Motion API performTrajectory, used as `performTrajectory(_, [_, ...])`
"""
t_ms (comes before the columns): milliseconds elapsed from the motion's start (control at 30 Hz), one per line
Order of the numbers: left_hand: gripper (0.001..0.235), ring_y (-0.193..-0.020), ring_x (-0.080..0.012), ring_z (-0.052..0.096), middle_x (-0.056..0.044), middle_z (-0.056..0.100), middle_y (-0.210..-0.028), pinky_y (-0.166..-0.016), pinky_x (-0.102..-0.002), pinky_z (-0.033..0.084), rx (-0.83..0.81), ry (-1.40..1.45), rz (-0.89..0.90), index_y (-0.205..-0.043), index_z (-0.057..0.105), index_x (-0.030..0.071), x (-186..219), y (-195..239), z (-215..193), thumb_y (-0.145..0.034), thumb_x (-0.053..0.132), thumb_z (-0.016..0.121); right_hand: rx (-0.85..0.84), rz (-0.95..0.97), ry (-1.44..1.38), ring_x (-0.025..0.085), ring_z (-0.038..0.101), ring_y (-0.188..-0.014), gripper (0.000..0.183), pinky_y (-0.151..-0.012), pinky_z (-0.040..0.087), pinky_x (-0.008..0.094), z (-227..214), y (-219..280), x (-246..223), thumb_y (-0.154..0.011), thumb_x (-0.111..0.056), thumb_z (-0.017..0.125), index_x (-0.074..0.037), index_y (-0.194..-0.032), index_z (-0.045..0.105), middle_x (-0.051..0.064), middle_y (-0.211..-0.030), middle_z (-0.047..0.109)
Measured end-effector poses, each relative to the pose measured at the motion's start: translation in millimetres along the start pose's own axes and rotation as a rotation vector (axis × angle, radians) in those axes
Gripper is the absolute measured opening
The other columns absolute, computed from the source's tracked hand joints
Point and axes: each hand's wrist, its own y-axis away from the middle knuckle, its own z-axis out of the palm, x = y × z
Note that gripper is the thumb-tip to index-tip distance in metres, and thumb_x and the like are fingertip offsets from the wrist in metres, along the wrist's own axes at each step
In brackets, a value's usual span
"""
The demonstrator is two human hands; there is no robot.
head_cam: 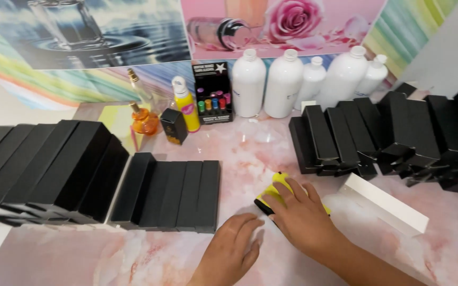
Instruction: Cleaning black perfume boxes with a yellow cloth and stacking them on a table.
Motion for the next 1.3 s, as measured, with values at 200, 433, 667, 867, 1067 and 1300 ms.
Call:
performTrajectory(200, [0.04, -0.117, -0.033, 0.059, -0.016, 0.062, -0.124, -0.106, -0.044, 0.049, -0.224, 0.063, 0.0, -0.125, 0.063, 0.001, -41, -37, 87, -0.086, -0.006, 0.062, 0.372, 0.073, -0.063, 0.043, 0.043, -0.142, 0.031, -0.104, 0.035, 0.056, 82, 48, 11, -0.098, -0.037, 0.054, -0.021, -0.123, 0.065, 0.015, -0.162, 0.038])
performTrajectory(433, [0.027, -0.092, -0.0327, 0.063, -0.01, 0.066, -0.11, -0.084, -0.045, 0.05, -0.182, 0.13, -0.068, -0.109, 0.073, 0.01, -51, -34, 115, -0.088, 0.006, 0.057, 0.082, 0.119, -0.33, 0.045, 0.032, -0.146, 0.031, -0.1, 0.034, 0.056, 64, 45, 31, -0.094, -0.039, 0.056, -0.014, -0.106, 0.07, 0.018, -0.163, 0.033])
performTrajectory(667, [0.027, -0.095, -0.0303, 0.065, -0.011, 0.069, -0.108, -0.088, -0.044, 0.051, -0.228, 0.105, -0.145, -0.111, 0.068, 0.007, -46, -41, 113, -0.09, 0.007, 0.051, 0.053, 0.103, -0.335, 0.046, 0.028, -0.147, 0.03, -0.103, 0.033, 0.058, 51, 43, 33, -0.093, -0.035, 0.062, -0.014, -0.114, 0.068, 0.02, -0.163, 0.03])
performTrajectory(867, [0.023, -0.113, -0.0207, 0.061, -0.008, 0.065, -0.121, -0.099, -0.034, 0.047, -0.01, 0.537, -0.654, -0.118, 0.055, 0.01, -19, -87, 107, -0.1, 0.021, 0.043, -0.003, 0.11, -0.469, 0.04, 0.035, -0.141, 0.033, -0.11, 0.028, 0.058, 24, 40, 60, -0.095, -0.034, 0.066, -0.02, -0.125, 0.068, 0.014, -0.151, 0.044])
performTrajectory(1067, [0.079, -0.158, -0.016, 0.022, -0.001, 0.028, -0.17, -0.127, -0.037, 0.017, 0.073, 0.929, -0.952, -0.16, 0.029, 0.017, -5, -169, 119, -0.094, 0.061, 0.029, 0.401, 0.345, -0.494, 0.035, 0.051, -0.136, 0.038, -0.11, 0.04, 0.053, -34, -8, 126, -0.097, -0.038, 0.06, -0.016, -0.126, 0.071, 0.013, -0.135, 0.067])
performTrajectory(1300, [0.06, -0.16, -0.0226, 0.011, -0.006, 0.015, -0.173, -0.129, -0.04, 0.012, 0.045, 0.609, -0.905, -0.163, 0.019, 0.017, -56, -163, 219, -0.105, 0.021, 0.036, -0.104, 0.558, -0.343, 0.04, 0.009, -0.157, 0.057, -0.122, 0.004, 0.068, -17, -46, 139, -0.101, -0.052, 0.037, -0.034, -0.156, 0.042, 0.003, -0.17, 0.024])
